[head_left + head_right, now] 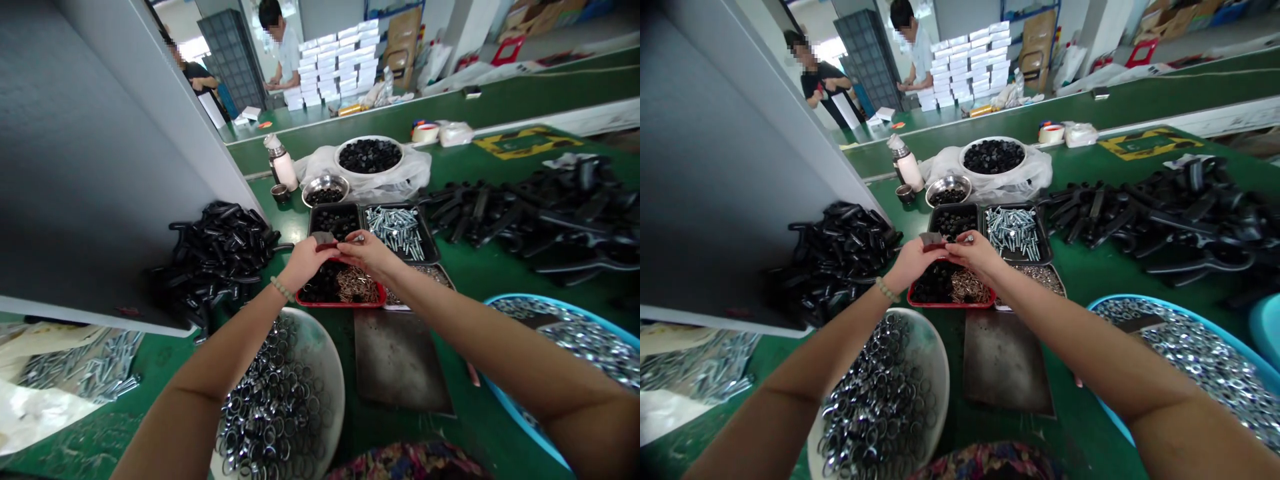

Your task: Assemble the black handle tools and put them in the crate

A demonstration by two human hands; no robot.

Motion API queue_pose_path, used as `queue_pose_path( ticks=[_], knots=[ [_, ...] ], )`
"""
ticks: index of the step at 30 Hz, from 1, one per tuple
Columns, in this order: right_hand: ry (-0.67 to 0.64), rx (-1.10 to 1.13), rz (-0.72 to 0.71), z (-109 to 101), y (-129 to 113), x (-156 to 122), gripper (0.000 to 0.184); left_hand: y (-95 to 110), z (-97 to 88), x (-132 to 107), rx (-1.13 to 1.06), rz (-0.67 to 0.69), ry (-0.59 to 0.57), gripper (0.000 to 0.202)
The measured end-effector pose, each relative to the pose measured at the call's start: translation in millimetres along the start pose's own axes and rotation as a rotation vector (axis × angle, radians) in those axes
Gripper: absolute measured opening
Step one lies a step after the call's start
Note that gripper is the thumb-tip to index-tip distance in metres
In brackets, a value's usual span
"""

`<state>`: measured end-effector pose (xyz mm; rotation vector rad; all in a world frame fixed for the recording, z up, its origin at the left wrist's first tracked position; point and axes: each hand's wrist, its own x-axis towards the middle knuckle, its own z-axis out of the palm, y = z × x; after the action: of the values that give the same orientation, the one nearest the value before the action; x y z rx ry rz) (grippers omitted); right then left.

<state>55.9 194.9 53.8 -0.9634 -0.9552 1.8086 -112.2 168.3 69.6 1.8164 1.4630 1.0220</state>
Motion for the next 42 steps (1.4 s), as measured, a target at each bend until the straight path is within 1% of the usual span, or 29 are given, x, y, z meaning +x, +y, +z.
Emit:
queue_pose_path(
  ticks=[2, 4, 6, 9, 10, 12, 14, 16, 18, 20, 24, 27, 30, 32, 34, 36, 37, 39, 40, 41, 42],
  knots=[
    [0.034, -0.008, 0.051, -5.0, 13.4, -10.2, 0.040, -9.7, -0.9, -16.2, 0.008, -0.054, 0.014, 0.016],
    [0.038, -0.133, 0.026, -8.2, 22.7, -19.7, 0.035, -19.7, -5.5, -29.1, 0.001, -0.115, 0.045, 0.017],
    [-0.033, -0.424, -0.075, -8.2, 26.9, -28.2, 0.031, -27.9, -13.0, -38.2, -0.027, -0.166, 0.067, 0.020],
    [-0.233, -1.017, -0.273, -4.8, 24.7, -38.3, 0.026, -33.7, -25.5, -47.2, -0.078, -0.216, 0.100, 0.025],
    [-0.282, -1.191, -0.334, -4.3, 22.6, -41.0, 0.025, -33.9, -29.0, -50.0, -0.108, -0.236, 0.114, 0.026],
    [-0.318, -1.464, -0.420, -5.8, 18.3, -45.5, 0.021, -32.0, -33.8, -57.0, -0.191, -0.284, 0.133, 0.030],
    [-0.305, -1.645, -0.435, -10.7, 15.3, -49.1, 0.019, -27.5, -35.5, -66.1, -0.299, -0.333, 0.145, 0.034],
    [-0.310, -1.740, -0.377, -16.2, 14.4, -51.5, 0.022, -20.6, -34.2, -76.8, -0.420, -0.375, 0.145, 0.035],
    [-0.332, -1.770, -0.309, -19.1, 15.0, -52.4, 0.025, -11.5, -31.4, -88.3, -0.538, -0.408, 0.154, 0.032],
    [-0.339, -1.761, -0.285, -17.1, 15.8, -52.4, 0.024, -1.3, -28.7, -100.2, -0.608, -0.429, 0.176, 0.031],
    [-0.306, -1.711, -0.334, 1.2, 14.7, -53.6, 0.025, 16.2, -25.1, -123.0, -0.694, -0.453, 0.221, 0.029],
    [-0.272, -1.617, -0.390, 19.2, 11.9, -62.2, 0.029, 22.9, -20.4, -134.2, -0.821, -0.492, 0.242, 0.032],
    [-0.229, -1.373, -0.462, 27.9, 8.5, -85.8, 0.029, 27.2, -10.8, -140.2, -0.971, -0.516, 0.272, 0.028],
    [-0.254, -1.173, -0.518, 26.0, 7.6, -109.4, 0.029, 32.0, -1.2, -145.0, -1.058, -0.523, 0.274, 0.024],
    [-0.306, -1.012, -0.620, 19.8, 9.2, -134.7, 0.028, 39.2, 10.5, -152.4, -1.126, -0.517, 0.228, 0.024],
    [-0.318, -0.918, -0.732, 11.9, 13.4, -156.5, 0.024, 47.0, 22.3, -160.5, -1.169, -0.495, 0.158, 0.026],
    [-0.298, -0.895, -0.768, 8.0, 16.1, -164.9, 0.023, 49.9, 27.3, -163.3, -1.171, -0.483, 0.127, 0.027],
    [-0.224, -0.883, -0.772, 0.5, 22.2, -176.2, 0.019, 51.5, 33.2, -162.7, -1.105, -0.449, 0.104, 0.027],
    [-0.179, -0.885, -0.757, -3.2, 25.6, -179.4, 0.017, 49.7, 33.7, -158.4, -1.015, -0.414, 0.120, 0.027],
    [-0.135, -0.888, -0.744, -7.0, 29.0, -181.4, 0.016, 46.1, 32.3, -151.5, -0.873, -0.365, 0.148, 0.024],
    [-0.097, -0.893, -0.739, -10.9, 32.5, -182.5, 0.014, 41.1, 29.4, -142.4, -0.675, -0.301, 0.177, 0.022]
  ],
)
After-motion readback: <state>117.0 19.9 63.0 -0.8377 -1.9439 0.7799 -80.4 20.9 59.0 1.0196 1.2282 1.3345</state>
